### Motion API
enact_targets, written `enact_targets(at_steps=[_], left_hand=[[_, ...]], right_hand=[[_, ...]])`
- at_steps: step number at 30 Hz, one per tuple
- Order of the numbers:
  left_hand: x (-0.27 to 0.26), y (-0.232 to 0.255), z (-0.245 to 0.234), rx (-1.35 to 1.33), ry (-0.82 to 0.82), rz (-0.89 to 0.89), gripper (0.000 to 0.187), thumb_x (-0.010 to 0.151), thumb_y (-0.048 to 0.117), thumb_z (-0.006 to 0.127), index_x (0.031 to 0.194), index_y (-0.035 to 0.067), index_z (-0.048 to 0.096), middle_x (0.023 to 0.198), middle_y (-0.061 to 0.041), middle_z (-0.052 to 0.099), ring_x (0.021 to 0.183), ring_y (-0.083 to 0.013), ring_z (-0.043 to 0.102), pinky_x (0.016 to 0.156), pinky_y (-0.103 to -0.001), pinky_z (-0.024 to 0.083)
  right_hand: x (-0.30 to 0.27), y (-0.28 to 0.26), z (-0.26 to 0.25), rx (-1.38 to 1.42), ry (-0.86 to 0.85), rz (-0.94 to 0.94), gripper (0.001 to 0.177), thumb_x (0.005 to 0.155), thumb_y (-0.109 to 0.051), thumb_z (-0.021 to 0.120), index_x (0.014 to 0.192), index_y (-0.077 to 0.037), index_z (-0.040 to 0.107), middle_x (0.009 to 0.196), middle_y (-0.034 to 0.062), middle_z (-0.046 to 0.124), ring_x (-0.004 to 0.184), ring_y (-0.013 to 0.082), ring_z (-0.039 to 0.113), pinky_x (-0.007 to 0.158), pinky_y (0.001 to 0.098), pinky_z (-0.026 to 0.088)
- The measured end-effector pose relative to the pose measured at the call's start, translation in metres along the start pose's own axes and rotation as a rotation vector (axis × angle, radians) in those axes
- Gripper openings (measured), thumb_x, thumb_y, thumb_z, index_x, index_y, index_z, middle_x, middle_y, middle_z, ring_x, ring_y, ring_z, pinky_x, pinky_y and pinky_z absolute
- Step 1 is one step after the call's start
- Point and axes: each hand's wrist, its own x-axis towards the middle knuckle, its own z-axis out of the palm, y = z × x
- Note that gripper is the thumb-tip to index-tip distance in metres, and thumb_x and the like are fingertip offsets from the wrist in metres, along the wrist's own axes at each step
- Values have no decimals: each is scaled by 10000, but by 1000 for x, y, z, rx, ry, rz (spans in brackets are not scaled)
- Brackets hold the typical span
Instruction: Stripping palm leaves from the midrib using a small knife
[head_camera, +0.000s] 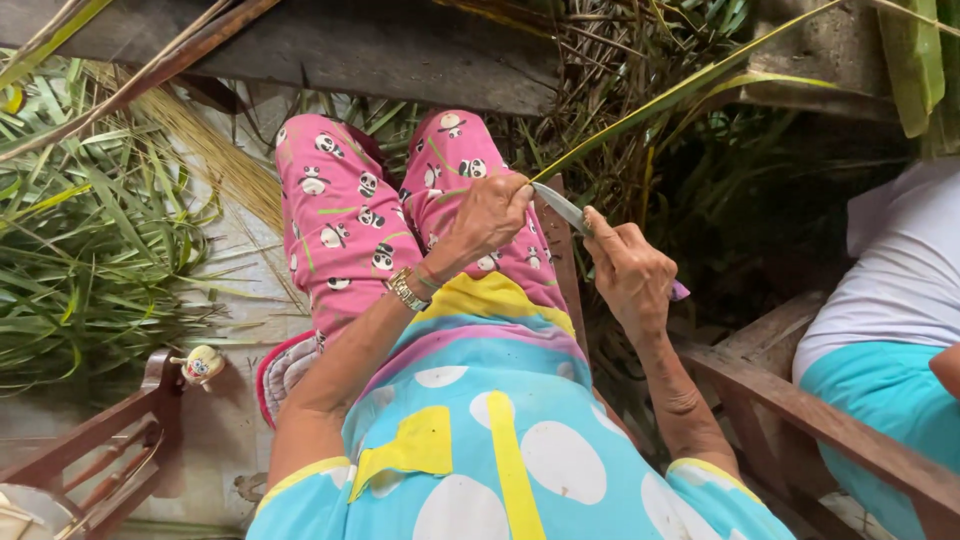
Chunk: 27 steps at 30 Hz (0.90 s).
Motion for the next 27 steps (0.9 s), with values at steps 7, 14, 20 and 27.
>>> enact_targets(at_steps=[7, 14, 20, 27], left_hand=[[-10, 28, -4, 113, 38, 6, 265, 993, 287, 512, 850, 110, 649, 737, -209, 682, 794, -445, 700, 672, -505, 542], [-20, 53, -5, 239, 94, -35, 315, 1004, 306, 457, 844, 83, 610, 731, -234, 687, 780, -457, 717, 671, -549, 548], [-12, 39, 23, 423, 209, -45, 192, 958, 265, 473, 884, 125, 582, 666, -173, 687, 704, -426, 744, 661, -532, 602], [-23, 56, 47, 508, 273, -111, 186, 931, 221, 431, 1023, 142, 571, 642, -79, 688, 672, -319, 767, 650, -471, 634]], right_hand=[[-5, 4, -3, -31, -27, -5, 366, 1003, -271, 721, 1369, -278, 739, 858, -18, 647, 739, 202, 718, 653, 324, 578], [-6, 5, 0, -88, -37, -15, 366, 1020, -283, 704, 1385, -282, 731, 845, -20, 630, 717, 194, 709, 639, 306, 567], [0, 4, 3, -136, 8, -54, 359, 1008, -307, 733, 1367, -306, 745, 877, -37, 624, 750, 183, 714, 659, 306, 577], [17, 11, 16, -127, 27, -89, 342, 1039, -282, 721, 1379, -276, 755, 897, 4, 624, 747, 230, 708, 662, 357, 574]])
